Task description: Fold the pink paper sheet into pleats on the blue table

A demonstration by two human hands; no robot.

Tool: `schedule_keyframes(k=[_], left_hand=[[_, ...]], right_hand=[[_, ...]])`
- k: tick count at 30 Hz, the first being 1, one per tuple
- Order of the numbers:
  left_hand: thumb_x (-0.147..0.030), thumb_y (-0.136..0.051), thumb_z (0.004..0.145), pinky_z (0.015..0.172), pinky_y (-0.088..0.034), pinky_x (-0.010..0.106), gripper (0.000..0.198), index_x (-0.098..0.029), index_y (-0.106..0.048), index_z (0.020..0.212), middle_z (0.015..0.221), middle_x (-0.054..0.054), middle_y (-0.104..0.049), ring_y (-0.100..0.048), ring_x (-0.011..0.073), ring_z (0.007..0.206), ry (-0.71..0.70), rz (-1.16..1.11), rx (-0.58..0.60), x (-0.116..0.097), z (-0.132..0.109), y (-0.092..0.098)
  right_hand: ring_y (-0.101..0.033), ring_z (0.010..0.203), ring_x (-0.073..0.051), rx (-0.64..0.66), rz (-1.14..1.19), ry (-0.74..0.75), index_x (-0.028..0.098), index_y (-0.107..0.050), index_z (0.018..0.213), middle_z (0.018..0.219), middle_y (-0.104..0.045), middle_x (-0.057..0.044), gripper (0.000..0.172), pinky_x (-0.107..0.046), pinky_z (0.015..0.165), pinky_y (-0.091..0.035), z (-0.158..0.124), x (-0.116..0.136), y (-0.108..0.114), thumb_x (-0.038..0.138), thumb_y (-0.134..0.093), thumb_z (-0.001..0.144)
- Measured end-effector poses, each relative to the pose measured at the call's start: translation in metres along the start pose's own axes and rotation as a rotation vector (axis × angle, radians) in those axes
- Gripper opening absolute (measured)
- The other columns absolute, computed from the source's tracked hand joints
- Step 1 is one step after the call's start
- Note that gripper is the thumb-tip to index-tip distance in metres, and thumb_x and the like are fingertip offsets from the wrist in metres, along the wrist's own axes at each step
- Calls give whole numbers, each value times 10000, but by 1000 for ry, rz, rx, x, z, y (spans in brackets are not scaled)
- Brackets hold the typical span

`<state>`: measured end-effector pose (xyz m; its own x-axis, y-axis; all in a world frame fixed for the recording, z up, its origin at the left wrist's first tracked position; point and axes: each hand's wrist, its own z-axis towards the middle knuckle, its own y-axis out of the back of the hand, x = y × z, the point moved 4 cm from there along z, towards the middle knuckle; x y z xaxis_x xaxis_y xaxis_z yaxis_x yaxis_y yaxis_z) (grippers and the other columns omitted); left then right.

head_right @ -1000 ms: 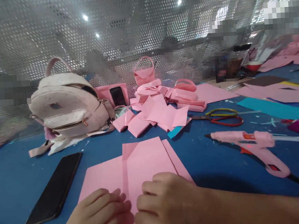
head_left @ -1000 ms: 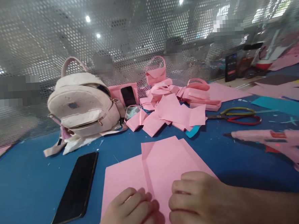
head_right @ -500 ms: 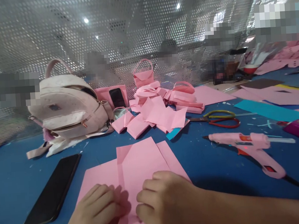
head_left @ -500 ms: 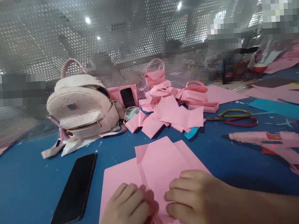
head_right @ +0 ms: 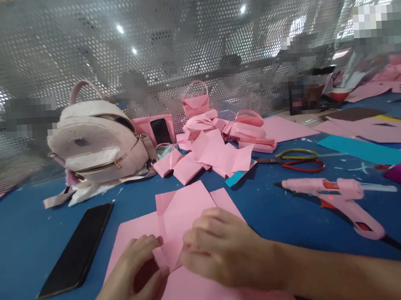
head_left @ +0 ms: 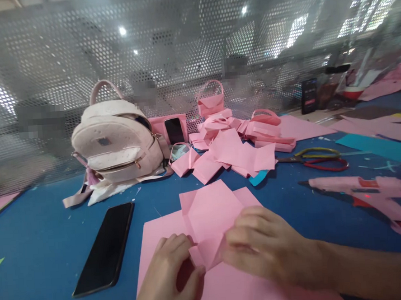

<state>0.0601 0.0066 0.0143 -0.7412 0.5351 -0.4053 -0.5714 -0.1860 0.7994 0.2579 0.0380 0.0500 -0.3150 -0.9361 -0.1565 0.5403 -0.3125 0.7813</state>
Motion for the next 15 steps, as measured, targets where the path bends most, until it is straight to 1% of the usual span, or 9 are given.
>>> schedule_keyframes(k=[1, 3, 4, 6, 8, 10, 12, 13, 15], left_hand=[[-201, -552, 845, 690, -497, 340, 189, -243, -586, 1026, 1014, 46, -692, -632, 217, 831, 2, 5, 6, -1, 1, 1], [-183, -491, 862, 668, -487, 335, 126, -240, -582, 928, 971, 47, -692, -633, 211, 805, 5, 14, 60, -4, 3, 1], [-174, -470, 862, 650, -479, 333, 117, -235, -570, 865, 934, 49, -687, -628, 208, 779, 9, 24, 98, -4, 5, 1], [-169, -462, 859, 629, -469, 337, 115, -224, -538, 794, 861, 49, -666, -611, 206, 730, 16, 72, 169, -4, 7, 2], [-165, -490, 853, 607, -459, 333, 102, -216, -515, 768, 812, 40, -639, -595, 201, 702, 21, 133, 233, -2, 8, 3], [-166, -528, 856, 584, -445, 319, 109, -210, -505, 759, 768, 24, -612, -581, 188, 672, -6, 180, 251, 1, 8, 4], [-162, -549, 872, 564, -425, 303, 92, -197, -532, 789, 735, 16, -599, -567, 172, 644, -112, 215, 185, 0, 8, 7], [-163, -539, 891, 564, -420, 300, 65, -185, -565, 836, 734, 19, -608, -564, 166, 638, -200, 228, 123, -1, 8, 9], [-144, -485, 932, 607, -429, 308, 145, -175, -627, 942, 785, 32, -667, -582, 163, 668, -392, 256, -35, -6, 5, 13]], right_hand=[[-541, 837, -144, 34, 11, 52, 199, -669, 994, 905, -671, 1, 229, -325, 870, -380, 0, 5, -1, 113, -458, 984], [-551, 849, -135, 105, 44, 98, 181, -671, 1074, 929, -676, -5, 288, -313, 844, -387, 0, 11, -4, 113, -398, 1011], [-558, 878, -137, 123, 55, 92, 174, -667, 1104, 949, -677, -12, 303, -313, 844, -388, 0, 12, -7, 105, -385, 1014], [-566, 932, -148, 117, 71, 58, 175, -661, 1125, 975, -676, -24, 282, -321, 862, -388, -2, 11, -14, 100, -419, 1003], [-571, 931, -154, 105, 84, 27, 190, -656, 1133, 972, -673, -26, 237, -330, 858, -391, -4, 10, -21, 117, -488, 984], [-575, 902, -156, 119, 102, -9, 202, -651, 1133, 961, -670, -24, 210, -333, 835, -397, -7, 8, -29, 139, -553, 959], [-577, 889, -162, 134, 124, -49, 205, -649, 1122, 968, -670, -28, 196, -335, 817, -402, -8, 8, -32, 152, -582, 946], [-576, 893, -166, 144, 135, -62, 203, -652, 1107, 976, -670, -32, 183, -337, 814, -404, -9, 8, -32, 155, -583, 945], [-574, 907, -172, 161, 155, -78, 203, -657, 1085, 998, -673, -41, 165, -336, 815, -408, -8, 8, -31, 160, -567, 953]])
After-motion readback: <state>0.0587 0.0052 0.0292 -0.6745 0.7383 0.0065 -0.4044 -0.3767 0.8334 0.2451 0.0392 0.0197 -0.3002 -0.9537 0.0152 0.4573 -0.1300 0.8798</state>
